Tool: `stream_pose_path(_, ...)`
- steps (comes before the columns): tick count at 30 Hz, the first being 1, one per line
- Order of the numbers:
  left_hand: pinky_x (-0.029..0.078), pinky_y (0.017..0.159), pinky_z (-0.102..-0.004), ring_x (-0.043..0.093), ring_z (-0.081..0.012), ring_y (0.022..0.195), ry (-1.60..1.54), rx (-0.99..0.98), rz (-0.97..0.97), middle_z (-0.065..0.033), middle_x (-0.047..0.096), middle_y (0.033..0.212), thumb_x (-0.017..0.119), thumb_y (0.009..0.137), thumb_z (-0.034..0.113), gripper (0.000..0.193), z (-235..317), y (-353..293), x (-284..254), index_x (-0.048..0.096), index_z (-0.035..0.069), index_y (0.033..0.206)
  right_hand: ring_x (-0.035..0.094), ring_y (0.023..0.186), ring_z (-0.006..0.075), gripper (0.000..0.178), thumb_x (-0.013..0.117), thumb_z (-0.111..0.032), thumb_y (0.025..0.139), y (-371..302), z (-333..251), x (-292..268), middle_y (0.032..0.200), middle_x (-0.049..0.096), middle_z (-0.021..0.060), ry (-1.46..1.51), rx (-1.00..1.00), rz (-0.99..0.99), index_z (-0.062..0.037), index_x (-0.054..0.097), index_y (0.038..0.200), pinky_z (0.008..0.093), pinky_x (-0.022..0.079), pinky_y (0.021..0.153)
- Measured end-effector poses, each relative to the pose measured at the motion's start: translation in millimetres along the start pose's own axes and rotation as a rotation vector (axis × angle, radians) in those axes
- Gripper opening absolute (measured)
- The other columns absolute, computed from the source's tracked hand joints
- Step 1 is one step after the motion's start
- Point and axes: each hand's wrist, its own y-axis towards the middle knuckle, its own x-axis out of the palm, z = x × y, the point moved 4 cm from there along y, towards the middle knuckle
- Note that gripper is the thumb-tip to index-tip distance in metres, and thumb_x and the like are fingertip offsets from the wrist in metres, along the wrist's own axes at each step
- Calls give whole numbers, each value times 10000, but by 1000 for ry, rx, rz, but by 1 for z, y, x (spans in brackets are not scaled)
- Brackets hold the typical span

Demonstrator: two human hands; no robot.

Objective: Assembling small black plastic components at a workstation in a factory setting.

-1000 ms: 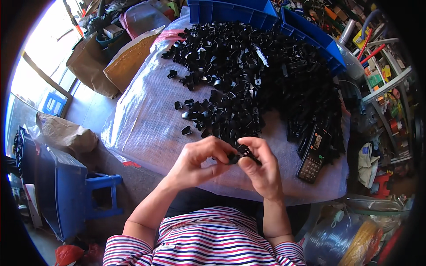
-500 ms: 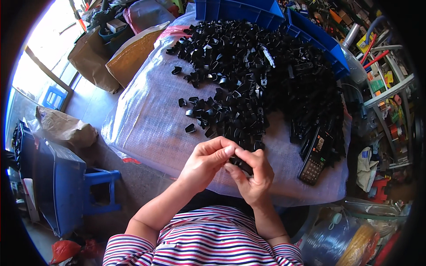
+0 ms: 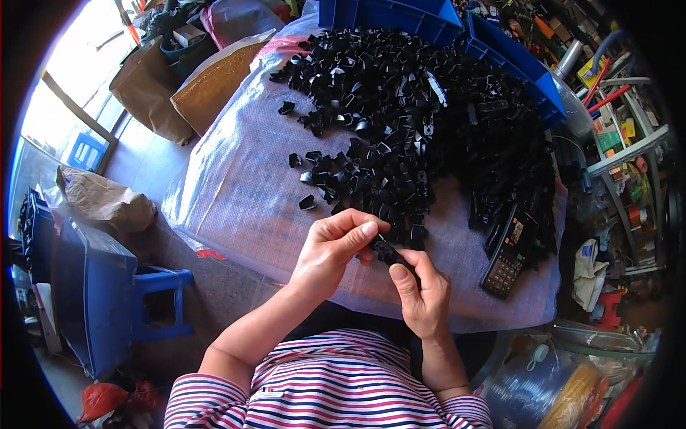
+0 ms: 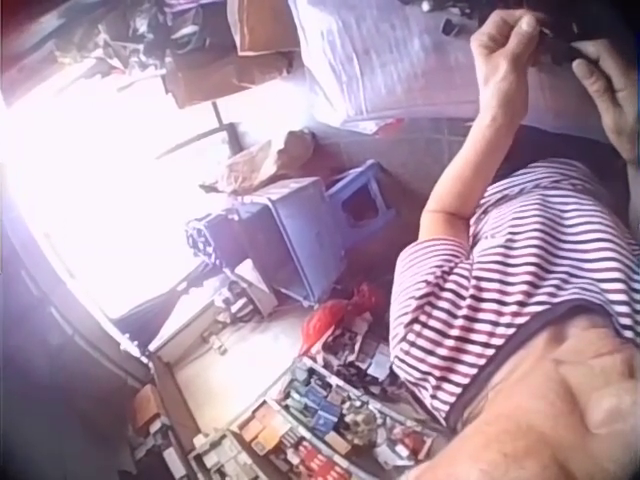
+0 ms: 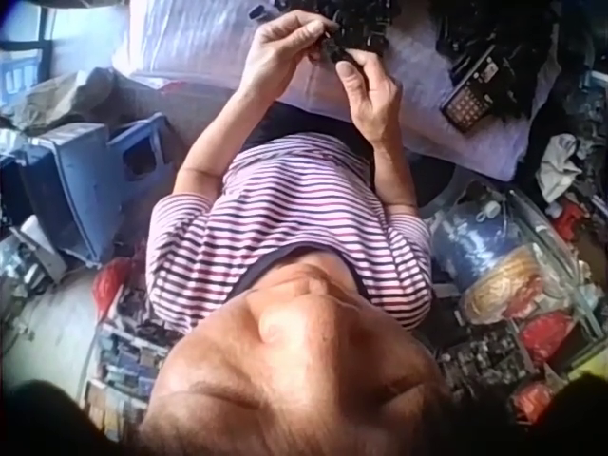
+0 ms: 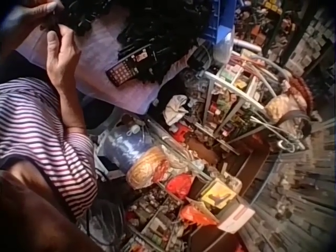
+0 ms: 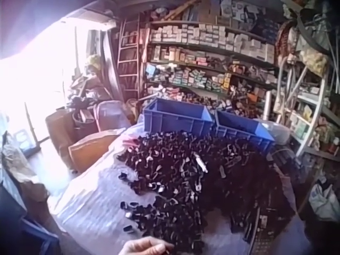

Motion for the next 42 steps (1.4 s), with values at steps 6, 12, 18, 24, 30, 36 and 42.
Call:
stream_pose_path(6, 418, 552, -192, 510, -60, 627, 256, 180, 41, -12, 584, 746, 591, 867, 150, 164, 7, -7, 6, 631, -3, 911, 555, 541, 196, 191, 547, -200, 897, 1, 4, 3, 648, 560, 97, 29, 48, -9, -11, 556, 926, 280, 421, 503)
stream_pose_path(12, 426, 649, -239, 521, -108, 726, 526, 389, 142, -38, 556, 815, 546, 891, 153, 167, 12, -16, 9, 596, -5, 903, 564, 539, 207, 210, 551, -223, 893, 9, -1, 25, 643, 561, 109, 133, 53, 79, -14, 531, 886, 300, 420, 490)
stream_pose_path(18, 451, 824, -362, 550, -216, 961, -337, 77, -56, -106, 547, 1074, 434, 931, 303, 272, -5, -9, -2, 515, 56, 1011, 545, 568, 200, 271, 626, -271, 832, 49, -2, -11, 645, 524, 84, -229, 144, 85, -42, 499, 903, 340, 429, 532)
stream_pose_path(24, 445, 621, -281, 502, -114, 668, 277, 375, 224, -52, 587, 819, 576, 809, 70, 83, 54, 4, -59, 580, 72, 892, 563, 642, 308, 282, 651, -119, 761, 74, 59, -23, 656, 543, 108, -645, -21, 96, -42, 486, 976, 394, 441, 592)
stream_pose_path(30, 402, 768, -373, 522, -272, 892, 1682, 561, 373, -73, 537, 843, 599, 629, 40, 267, 52, 1, -59, 621, 123, 881, 533, 623, 237, 176, 594, -88, 808, 63, 40, -32, 701, 533, 101, -529, -137, 156, -14, 508, 943, 333, 444, 597)
stream_pose_path(36, 484, 668, -294, 631, -220, 765, 1184, 575, 67, -98, 613, 829, 575, 632, -93, 300, 49, -3, -20, 598, 46, 897, 528, 740, 110, 308, 598, -145, 842, 24, -8, -3, 922, 576, 82, 22, -58, 15, -3, 489, 1092, 258, 445, 648)
stream_pose_path(42, 491, 696, -267, 623, -168, 774, 503, 298, -140, -80, 622, 853, 632, 752, -6, 207, 19, -3, 1, 567, 7, 947, 584, 753, 280, 315, 655, -118, 798, 20, -11, 9, 895, 593, 140, -167, -321, 66, 23, 536, 1053, 315, 478, 675)
